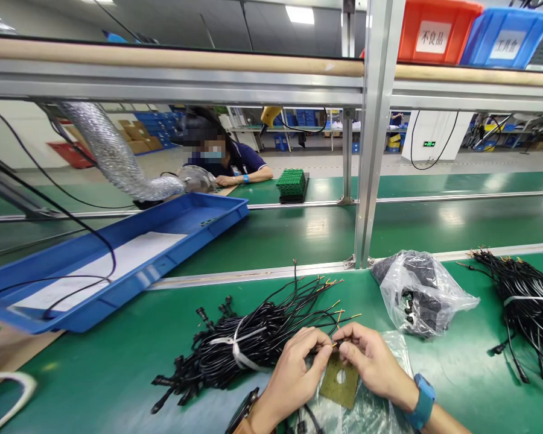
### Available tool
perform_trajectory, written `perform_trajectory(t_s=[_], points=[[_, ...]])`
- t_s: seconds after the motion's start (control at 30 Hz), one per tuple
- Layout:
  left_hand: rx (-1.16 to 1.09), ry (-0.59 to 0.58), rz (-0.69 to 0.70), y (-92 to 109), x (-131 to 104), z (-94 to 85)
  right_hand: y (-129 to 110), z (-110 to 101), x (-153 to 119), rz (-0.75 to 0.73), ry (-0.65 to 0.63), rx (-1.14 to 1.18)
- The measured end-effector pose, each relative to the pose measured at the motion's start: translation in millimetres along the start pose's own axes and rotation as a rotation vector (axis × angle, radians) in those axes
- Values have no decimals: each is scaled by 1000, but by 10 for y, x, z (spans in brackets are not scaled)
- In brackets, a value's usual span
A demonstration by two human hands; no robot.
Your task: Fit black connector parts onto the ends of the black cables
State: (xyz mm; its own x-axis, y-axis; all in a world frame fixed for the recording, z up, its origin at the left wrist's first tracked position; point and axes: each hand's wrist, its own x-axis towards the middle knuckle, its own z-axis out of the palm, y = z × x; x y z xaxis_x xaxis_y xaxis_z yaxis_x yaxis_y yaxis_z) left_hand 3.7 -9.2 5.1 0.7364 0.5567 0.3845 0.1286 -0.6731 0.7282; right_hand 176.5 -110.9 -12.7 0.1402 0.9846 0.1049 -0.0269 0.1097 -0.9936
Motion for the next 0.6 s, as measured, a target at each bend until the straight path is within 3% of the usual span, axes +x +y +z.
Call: perform_trajectory(t_s=[0.27, 0.6], points=[[37, 15, 110, 15, 12, -3, -39, 10, -16, -35, 13, -139], [46, 1, 149, -5, 29, -37, -111, 4, -15, -148, 27, -279]])
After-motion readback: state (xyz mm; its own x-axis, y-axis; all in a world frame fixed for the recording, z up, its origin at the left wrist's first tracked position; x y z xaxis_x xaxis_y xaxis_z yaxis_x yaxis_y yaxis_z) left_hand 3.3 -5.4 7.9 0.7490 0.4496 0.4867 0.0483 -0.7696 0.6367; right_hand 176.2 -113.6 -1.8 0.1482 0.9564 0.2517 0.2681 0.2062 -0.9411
